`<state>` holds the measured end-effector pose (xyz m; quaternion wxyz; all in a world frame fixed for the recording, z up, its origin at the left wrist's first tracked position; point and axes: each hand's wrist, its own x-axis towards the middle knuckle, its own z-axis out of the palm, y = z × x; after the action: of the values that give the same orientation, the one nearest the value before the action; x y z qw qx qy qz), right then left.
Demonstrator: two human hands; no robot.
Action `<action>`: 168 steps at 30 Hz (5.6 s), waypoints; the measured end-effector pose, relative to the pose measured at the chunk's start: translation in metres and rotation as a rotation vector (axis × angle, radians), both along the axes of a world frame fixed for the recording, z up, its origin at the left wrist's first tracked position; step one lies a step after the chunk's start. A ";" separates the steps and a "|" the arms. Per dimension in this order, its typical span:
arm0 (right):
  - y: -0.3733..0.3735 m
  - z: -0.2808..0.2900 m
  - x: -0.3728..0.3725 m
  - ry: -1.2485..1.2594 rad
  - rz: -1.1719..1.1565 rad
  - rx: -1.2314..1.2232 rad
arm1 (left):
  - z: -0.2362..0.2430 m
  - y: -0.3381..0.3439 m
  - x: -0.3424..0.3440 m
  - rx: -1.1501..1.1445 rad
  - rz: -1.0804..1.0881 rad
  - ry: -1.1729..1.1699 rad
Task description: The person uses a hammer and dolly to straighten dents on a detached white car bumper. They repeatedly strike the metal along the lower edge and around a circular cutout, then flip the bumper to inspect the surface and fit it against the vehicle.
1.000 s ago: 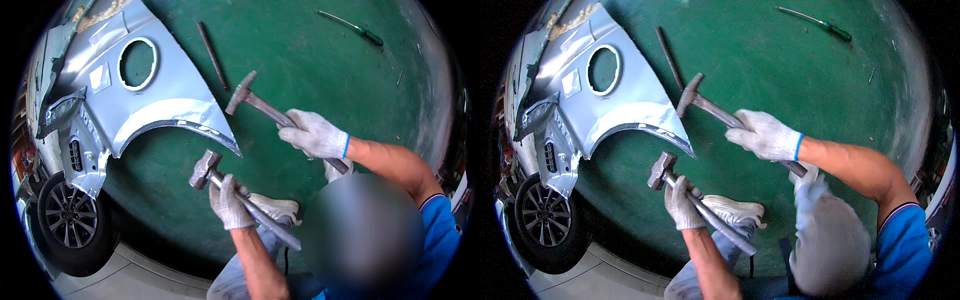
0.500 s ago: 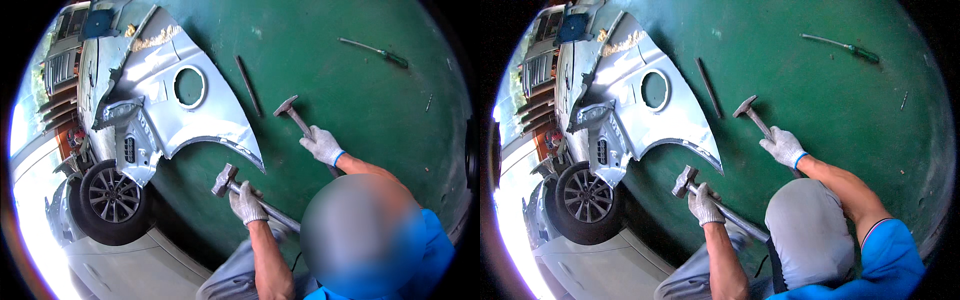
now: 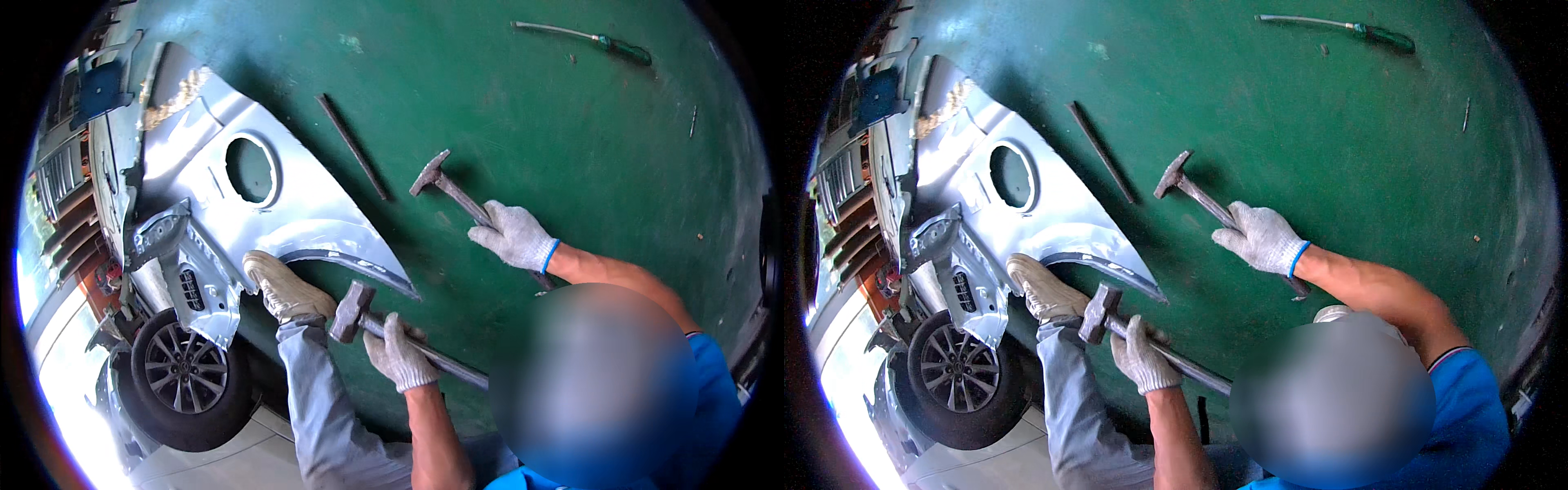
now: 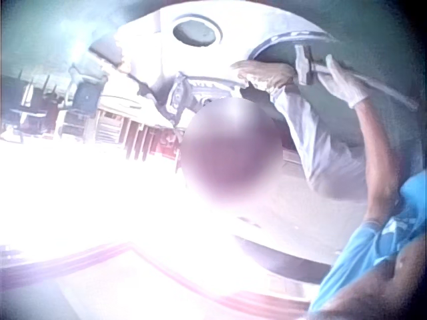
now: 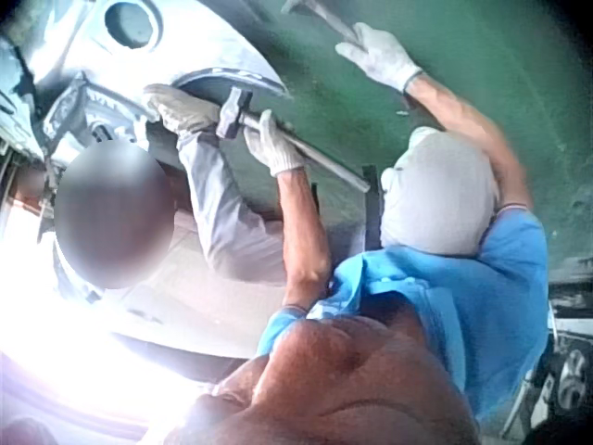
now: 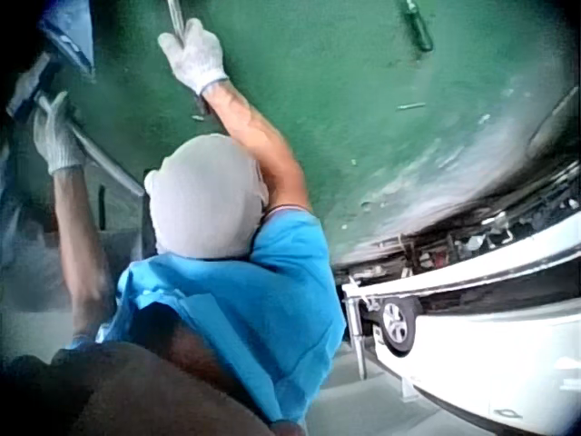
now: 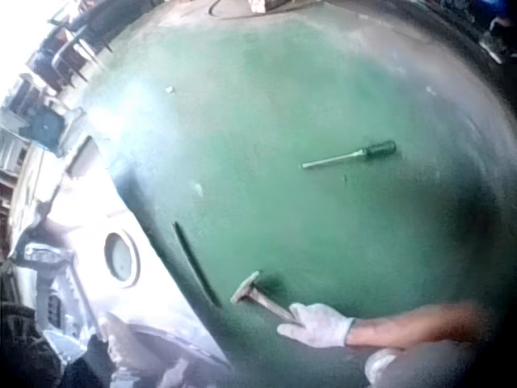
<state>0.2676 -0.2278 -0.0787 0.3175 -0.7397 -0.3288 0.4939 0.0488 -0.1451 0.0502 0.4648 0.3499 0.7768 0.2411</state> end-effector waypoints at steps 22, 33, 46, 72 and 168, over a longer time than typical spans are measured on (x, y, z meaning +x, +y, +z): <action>-0.027 0.037 -0.062 0.368 0.214 -0.023 | -0.032 -0.052 -0.034 -0.263 0.180 -0.212; -0.037 0.032 -0.067 0.400 0.233 -0.062 | -0.032 -0.042 -0.026 -0.276 0.110 -0.134; -0.039 0.028 -0.087 0.377 0.327 -0.106 | -0.035 -0.041 -0.028 -0.270 0.124 -0.148; -0.033 0.023 -0.075 0.431 0.106 0.032 | -0.041 -0.042 -0.028 -0.279 0.109 -0.147; -0.017 0.026 -0.082 0.433 0.070 -0.038 | -0.041 -0.037 -0.022 -0.225 0.084 -0.112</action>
<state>0.1857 -0.2447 -0.0530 0.3493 -0.6103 -0.2692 0.6581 0.0271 -0.1820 0.0096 0.5332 0.2487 0.7858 0.1910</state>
